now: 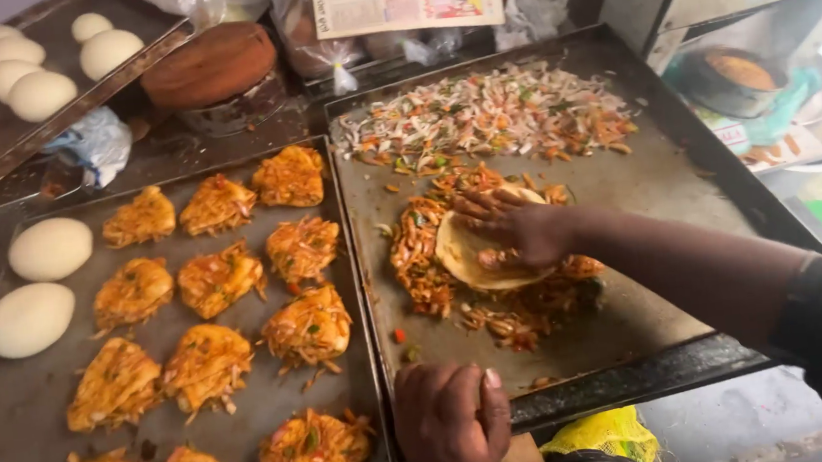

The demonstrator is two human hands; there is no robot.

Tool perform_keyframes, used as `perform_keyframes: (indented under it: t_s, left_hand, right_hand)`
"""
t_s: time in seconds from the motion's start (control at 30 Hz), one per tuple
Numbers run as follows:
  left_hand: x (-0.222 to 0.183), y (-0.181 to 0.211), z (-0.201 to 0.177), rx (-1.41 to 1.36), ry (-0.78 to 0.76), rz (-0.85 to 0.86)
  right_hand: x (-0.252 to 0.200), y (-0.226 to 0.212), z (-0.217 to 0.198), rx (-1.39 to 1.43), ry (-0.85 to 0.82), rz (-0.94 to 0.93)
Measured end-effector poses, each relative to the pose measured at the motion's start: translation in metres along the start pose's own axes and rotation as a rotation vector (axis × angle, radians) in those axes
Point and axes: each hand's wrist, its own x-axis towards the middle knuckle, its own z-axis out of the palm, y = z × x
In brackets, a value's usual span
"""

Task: The person presses a round flatbread disc by hand onto a pile of seasoned shredded vegetable filling on a griddle tray, gathers the filling around and over the bread, folds and presses it into a stuffed patty, and places the finished patty onto a tray with other completed patties, repeating the process.

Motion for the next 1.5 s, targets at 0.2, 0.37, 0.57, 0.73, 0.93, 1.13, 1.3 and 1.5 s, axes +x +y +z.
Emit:
perform_keyframes:
  t_s: [0.2,0.37,0.57,0.73,0.93,1.13,1.3,1.5]
  left_hand:
    - [0.014,-0.001,-0.008,0.003,0.042,0.023]
    - [0.021,0.006,-0.01,0.003,0.012,0.028]
    - [0.01,0.003,-0.01,-0.003,-0.02,-0.095]
    - [0.001,0.006,-0.016,0.033,0.039,-0.1]
    - [-0.003,-0.001,-0.012,0.048,0.015,-0.072]
    - [-0.01,-0.001,-0.008,0.065,0.059,-0.059]
    - [-0.014,-0.008,0.001,0.08,0.031,-0.073]
    - [-0.017,-0.019,0.017,0.054,0.021,-0.091]
  right_hand:
    - [-0.007,-0.012,-0.031,0.598,-0.206,0.696]
    - [-0.024,-0.041,-0.032,0.14,-0.194,0.087]
    - [-0.009,-0.058,-0.07,0.258,-0.287,0.318]
    - [-0.028,-0.054,-0.003,0.044,-0.086,-0.134]
    - [-0.034,-0.019,0.013,0.112,-0.226,-0.15]
    - [-0.033,-0.02,0.016,0.078,-0.167,-0.093]
    - [-0.029,-0.005,-0.018,0.346,-0.136,0.147]
    - [-0.039,0.004,0.001,0.387,-0.308,0.142]
